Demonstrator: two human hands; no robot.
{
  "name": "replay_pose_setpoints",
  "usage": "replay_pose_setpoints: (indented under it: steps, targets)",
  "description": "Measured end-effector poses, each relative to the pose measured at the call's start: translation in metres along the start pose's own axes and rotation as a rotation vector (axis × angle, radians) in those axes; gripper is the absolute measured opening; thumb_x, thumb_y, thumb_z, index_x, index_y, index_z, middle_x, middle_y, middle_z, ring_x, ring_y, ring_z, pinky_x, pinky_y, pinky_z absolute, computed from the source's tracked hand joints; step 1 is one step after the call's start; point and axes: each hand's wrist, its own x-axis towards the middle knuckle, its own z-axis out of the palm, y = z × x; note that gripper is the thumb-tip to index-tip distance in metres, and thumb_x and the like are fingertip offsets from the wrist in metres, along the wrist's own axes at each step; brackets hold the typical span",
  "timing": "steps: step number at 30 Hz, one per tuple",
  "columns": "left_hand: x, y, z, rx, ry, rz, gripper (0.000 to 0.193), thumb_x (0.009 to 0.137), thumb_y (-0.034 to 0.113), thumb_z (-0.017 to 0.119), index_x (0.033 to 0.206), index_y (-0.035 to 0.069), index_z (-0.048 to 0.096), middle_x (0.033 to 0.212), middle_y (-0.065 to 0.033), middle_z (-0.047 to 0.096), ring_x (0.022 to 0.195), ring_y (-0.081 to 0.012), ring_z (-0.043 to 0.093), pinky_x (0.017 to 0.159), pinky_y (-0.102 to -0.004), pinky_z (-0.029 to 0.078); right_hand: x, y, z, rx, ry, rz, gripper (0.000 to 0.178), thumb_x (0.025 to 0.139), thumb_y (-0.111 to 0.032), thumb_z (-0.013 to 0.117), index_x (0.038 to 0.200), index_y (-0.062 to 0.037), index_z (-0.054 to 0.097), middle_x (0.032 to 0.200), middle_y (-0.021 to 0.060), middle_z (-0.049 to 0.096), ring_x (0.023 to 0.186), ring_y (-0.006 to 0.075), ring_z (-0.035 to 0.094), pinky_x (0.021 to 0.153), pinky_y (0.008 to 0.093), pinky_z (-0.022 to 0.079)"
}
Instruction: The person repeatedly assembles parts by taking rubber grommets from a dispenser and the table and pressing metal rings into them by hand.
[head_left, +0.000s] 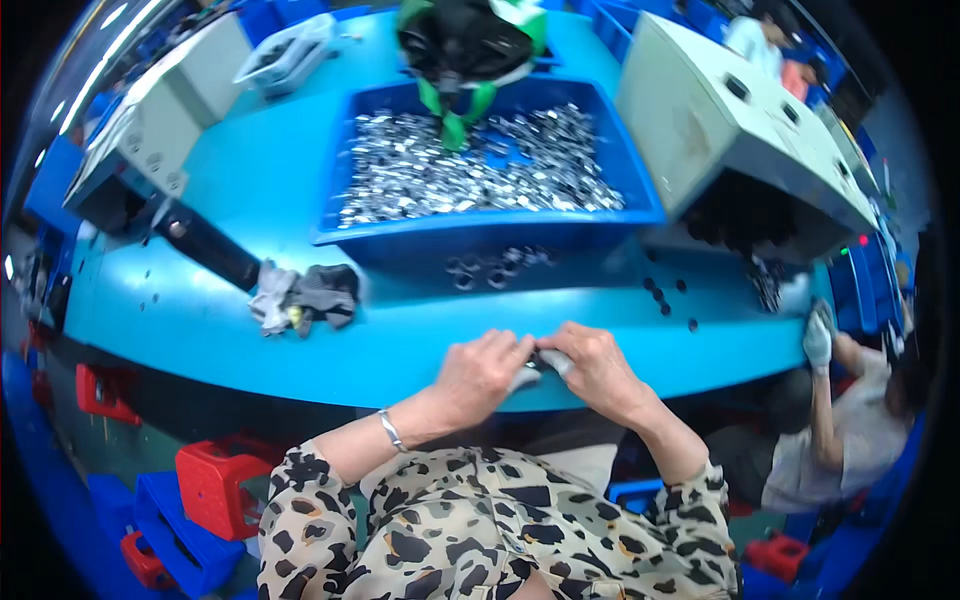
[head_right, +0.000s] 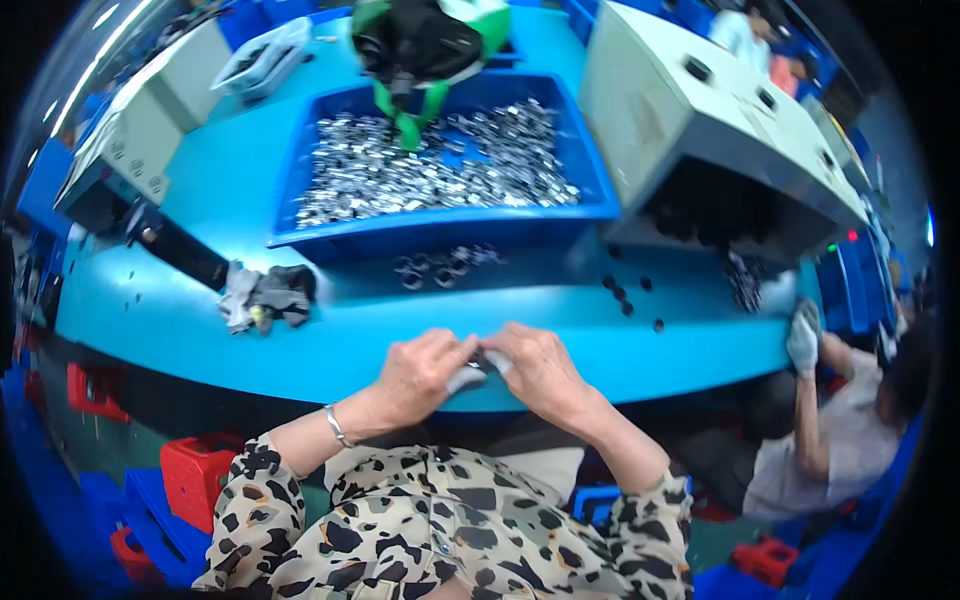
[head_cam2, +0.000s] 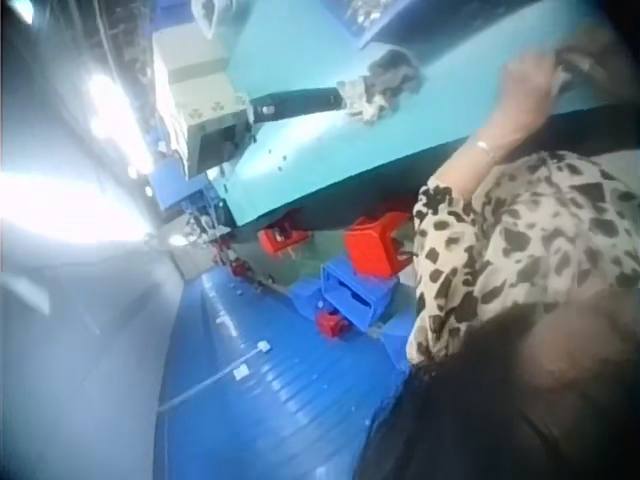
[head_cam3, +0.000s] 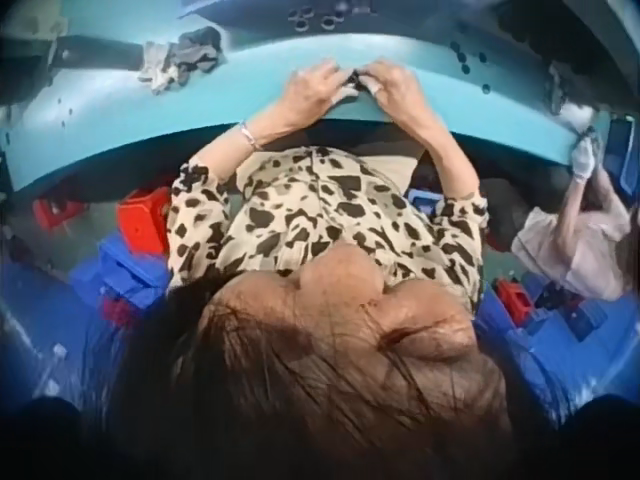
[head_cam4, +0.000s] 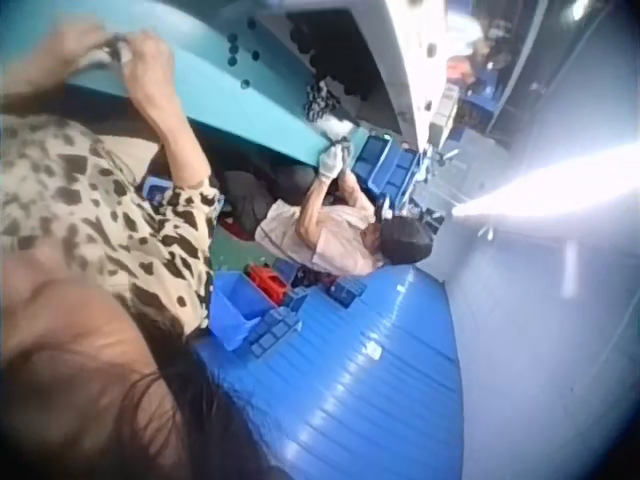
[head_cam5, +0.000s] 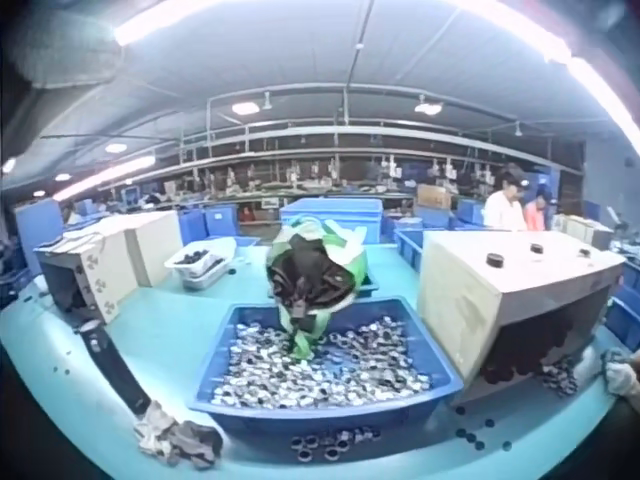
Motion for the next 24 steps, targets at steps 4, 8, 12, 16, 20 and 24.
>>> replay_pose_setpoints:
  steps: [4, 8, 12, 16, 20, 24]
  targets:
    - [-0.010, 0.002, 0.009, 0.023, -0.098, -0.122, 0.042, 0.084, 0.018, 0.069, 0.125, 0.011, 0.062, 0.096, -0.0098, 0.057, 0.089, -0.0283, 0.065, 0.059, -0.0403, 0.056, 0.011, 0.001, 0.001, -0.136, -0.093, -0.027, 0.010, 0.081, -0.008, 0.072, 0.088, -0.0026, 0.075, 0.085, 0.0202, 0.068, 0.080, 0.0401, 0.066, 0.068, 0.0460, 0.051]
    - [0.002, 0.010, 0.013, -0.188, -0.181, -0.123, 0.043, 0.089, 0.015, 0.066, 0.129, 0.006, 0.055, 0.111, -0.0174, 0.050, 0.103, -0.0362, 0.061, 0.069, -0.0475, 0.053, 0.003, 0.008, -0.010, -0.130, -0.117, 0.123, 0.009, 0.078, -0.008, 0.071, 0.084, -0.0025, 0.076, 0.084, 0.0216, 0.070, 0.076, 0.0411, 0.068, 0.069, 0.0491, 0.052]
    - [-0.001, 0.011, 0.007, -0.268, -0.220, -0.245, 0.035, 0.088, 0.008, 0.064, 0.121, 0.001, 0.055, 0.113, -0.0209, 0.047, 0.107, -0.0391, 0.057, 0.075, -0.0516, 0.047, 0.023, -0.002, -0.009, -0.169, -0.155, -0.046, 0.014, 0.074, 0.001, 0.070, 0.087, 0.0028, 0.075, 0.078, 0.0230, 0.069, 0.069, 0.0388, 0.068, 0.064, 0.0435, 0.051]
    - [-0.005, 0.011, 0.014, -0.277, -0.079, -0.220, 0.029, 0.082, 0.002, 0.065, 0.108, -0.004, 0.055, 0.108, -0.0229, 0.048, 0.100, -0.0411, 0.059, 0.075, -0.0520, 0.048, 0.029, -0.013, -0.014, -0.105, -0.208, 0.029, 0.015, 0.073, 0.002, 0.070, 0.087, 0.0025, 0.076, 0.078, 0.0235, 0.069, 0.070, 0.0377, 0.069, 0.066, 0.0421, 0.052]
    - [-0.005, 0.003, 0.016, -0.270, -0.073, -0.278, 0.035, 0.077, -0.006, 0.063, 0.111, -0.001, 0.055, 0.108, -0.0190, 0.048, 0.096, -0.0395, 0.060, 0.066, -0.0511, 0.047, 0.032, -0.016, -0.014, -0.122, -0.193, 0.034, 0.013, 0.072, 0.001, 0.071, 0.084, 0.0021, 0.076, 0.077, 0.0227, 0.069, 0.069, 0.0380, 0.068, 0.065, 0.0432, 0.051]
    - [-0.001, -0.005, 0.009, -0.298, -0.129, -0.284, 0.032, 0.073, -0.009, 0.063, 0.104, -0.002, 0.057, 0.105, -0.0188, 0.051, 0.093, -0.0398, 0.061, 0.066, -0.0515, 0.048, 0.035, -0.013, -0.011, -0.245, -0.198, -0.047, 0.012, 0.070, 0.003, 0.069, 0.081, 0.0016, 0.075, 0.075, 0.0222, 0.068, 0.068, 0.0393, 0.066, 0.064, 0.0457, 0.049]
